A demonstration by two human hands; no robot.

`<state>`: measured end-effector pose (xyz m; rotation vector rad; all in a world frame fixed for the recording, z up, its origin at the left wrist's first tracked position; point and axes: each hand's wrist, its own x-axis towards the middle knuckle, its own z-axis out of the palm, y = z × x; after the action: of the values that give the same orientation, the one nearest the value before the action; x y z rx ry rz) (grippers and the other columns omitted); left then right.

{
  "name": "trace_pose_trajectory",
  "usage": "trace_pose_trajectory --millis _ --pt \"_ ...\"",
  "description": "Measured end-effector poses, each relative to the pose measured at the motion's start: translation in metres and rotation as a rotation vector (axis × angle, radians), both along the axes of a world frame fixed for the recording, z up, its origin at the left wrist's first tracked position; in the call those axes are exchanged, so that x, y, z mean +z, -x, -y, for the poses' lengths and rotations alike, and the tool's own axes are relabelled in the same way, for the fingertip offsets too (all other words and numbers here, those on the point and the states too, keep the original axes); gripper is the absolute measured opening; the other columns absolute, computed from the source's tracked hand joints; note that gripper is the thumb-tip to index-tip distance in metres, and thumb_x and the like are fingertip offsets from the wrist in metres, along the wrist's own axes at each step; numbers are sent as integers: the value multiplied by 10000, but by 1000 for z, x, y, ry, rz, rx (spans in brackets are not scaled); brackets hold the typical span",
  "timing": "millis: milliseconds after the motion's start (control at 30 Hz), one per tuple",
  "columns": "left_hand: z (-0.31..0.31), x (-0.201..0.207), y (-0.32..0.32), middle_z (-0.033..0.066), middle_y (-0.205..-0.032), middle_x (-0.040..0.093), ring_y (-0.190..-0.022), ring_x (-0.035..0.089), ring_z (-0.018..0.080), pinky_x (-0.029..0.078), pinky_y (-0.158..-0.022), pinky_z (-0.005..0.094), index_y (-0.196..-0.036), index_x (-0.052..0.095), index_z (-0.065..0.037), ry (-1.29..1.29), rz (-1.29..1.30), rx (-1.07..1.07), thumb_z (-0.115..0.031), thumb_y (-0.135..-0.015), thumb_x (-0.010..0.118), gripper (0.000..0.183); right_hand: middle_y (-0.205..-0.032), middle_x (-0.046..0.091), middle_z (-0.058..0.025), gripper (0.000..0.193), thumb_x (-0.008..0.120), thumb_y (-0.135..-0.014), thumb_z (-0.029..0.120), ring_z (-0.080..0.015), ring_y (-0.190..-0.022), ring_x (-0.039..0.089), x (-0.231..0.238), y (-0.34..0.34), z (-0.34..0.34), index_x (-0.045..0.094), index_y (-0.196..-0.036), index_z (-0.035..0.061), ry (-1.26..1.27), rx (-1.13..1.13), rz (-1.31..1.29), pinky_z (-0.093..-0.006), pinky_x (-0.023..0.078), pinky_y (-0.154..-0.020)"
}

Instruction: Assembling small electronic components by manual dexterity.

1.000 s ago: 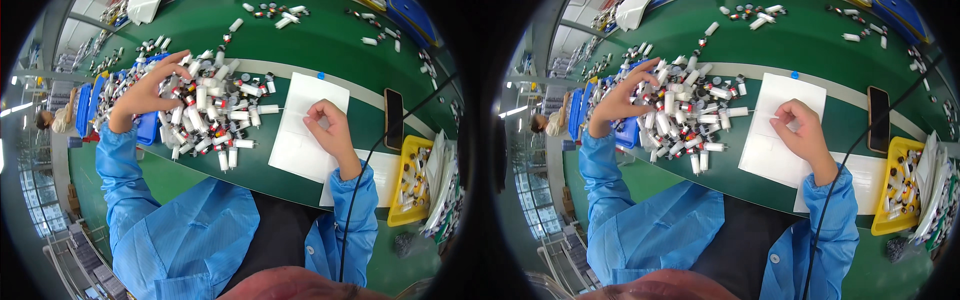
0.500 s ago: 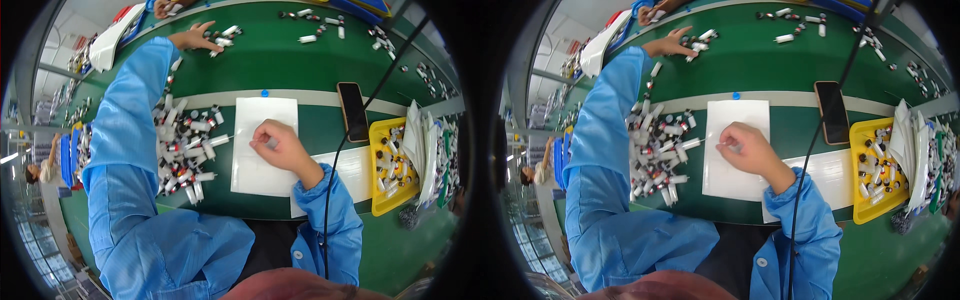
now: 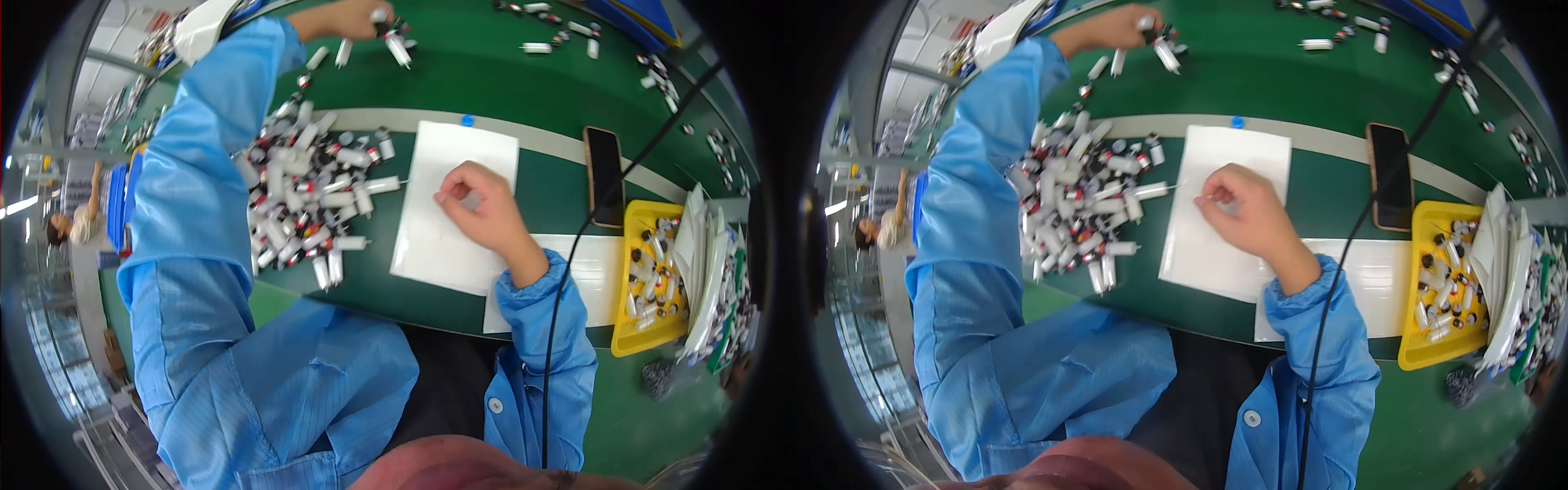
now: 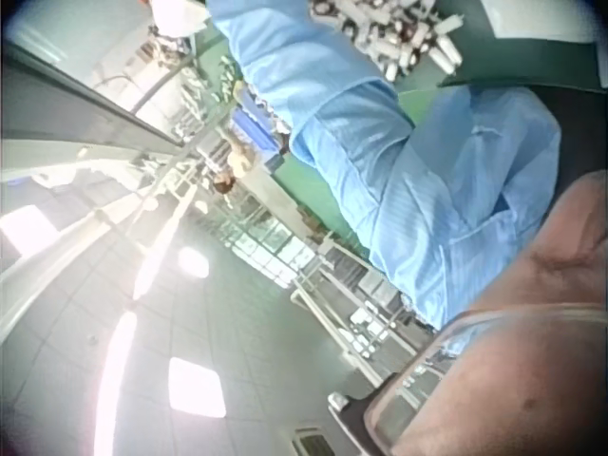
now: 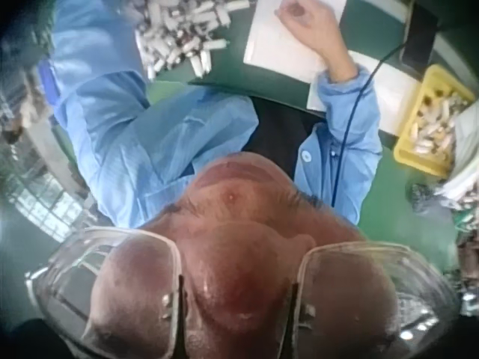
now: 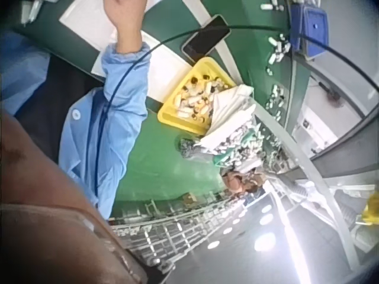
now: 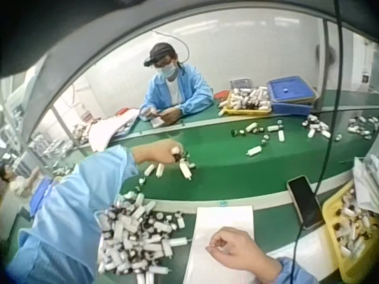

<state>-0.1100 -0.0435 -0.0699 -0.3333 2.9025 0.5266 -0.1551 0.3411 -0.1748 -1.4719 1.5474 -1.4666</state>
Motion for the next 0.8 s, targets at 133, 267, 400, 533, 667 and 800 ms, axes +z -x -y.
trace_pose_trajectory --millis 133,267,400,533,667,800 --pt "-29 93 -84 118 -857 700 -790 632 219 511 -733 370 -980 690 -38 85 -248 65 -64 -722 693 260 -799 620 -65 123 738 -818 33 -151 -725 601 2 -7 2 622 -858 25 42 41 -34 -272 498 -688" --pt "-68 139 -163 100 -817 671 -817 625 210 503 -747 358 -968 682 -49 136 -202 233 -93 -742 708 232 -796 624 -59 117 733 -819 22 -145 -727 590 2 -6 0 621 -850 14 13 -1 -77 -261 483 -690" --pt "-68 66 -285 36 -836 626 -839 585 147 464 -798 309 -942 598 -48 47 -348 399 33 -712 610 244 -797 628 -57 118 733 -820 10 -139 -735 589 2 -9 2 617 -846 9 15 -1 -114 -262 481 -696" --pt "-95 -10 -335 35 -860 651 -712 619 136 490 -578 286 -1279 596 -76 -315 -402 1173 -133 -832 686 460 -797 625 -49 117 732 -826 11 -132 -742 584 4 -13 4 616 -845 9 -16 21 -83 -261 481 -707" --pt "-87 -19 -339 68 -1121 647 -978 625 149 545 -699 311 -1401 510 -97 -588 -511 1240 -287 -895 688 569 -797 619 -37 111 723 -839 14 -120 -751 578 3 -12 3 614 -853 8 -38 0 -80 -257 479 -721" --pt "-75 -15 -343 90 -1242 639 -1105 626 217 555 -864 403 -1439 497 -117 -432 -318 1141 -349 -911 660 599 -805 618 -33 105 714 -851 14 -115 -759 575 -3 -11 3 609 -858 5 -42 5 -83 -253 476 -727"
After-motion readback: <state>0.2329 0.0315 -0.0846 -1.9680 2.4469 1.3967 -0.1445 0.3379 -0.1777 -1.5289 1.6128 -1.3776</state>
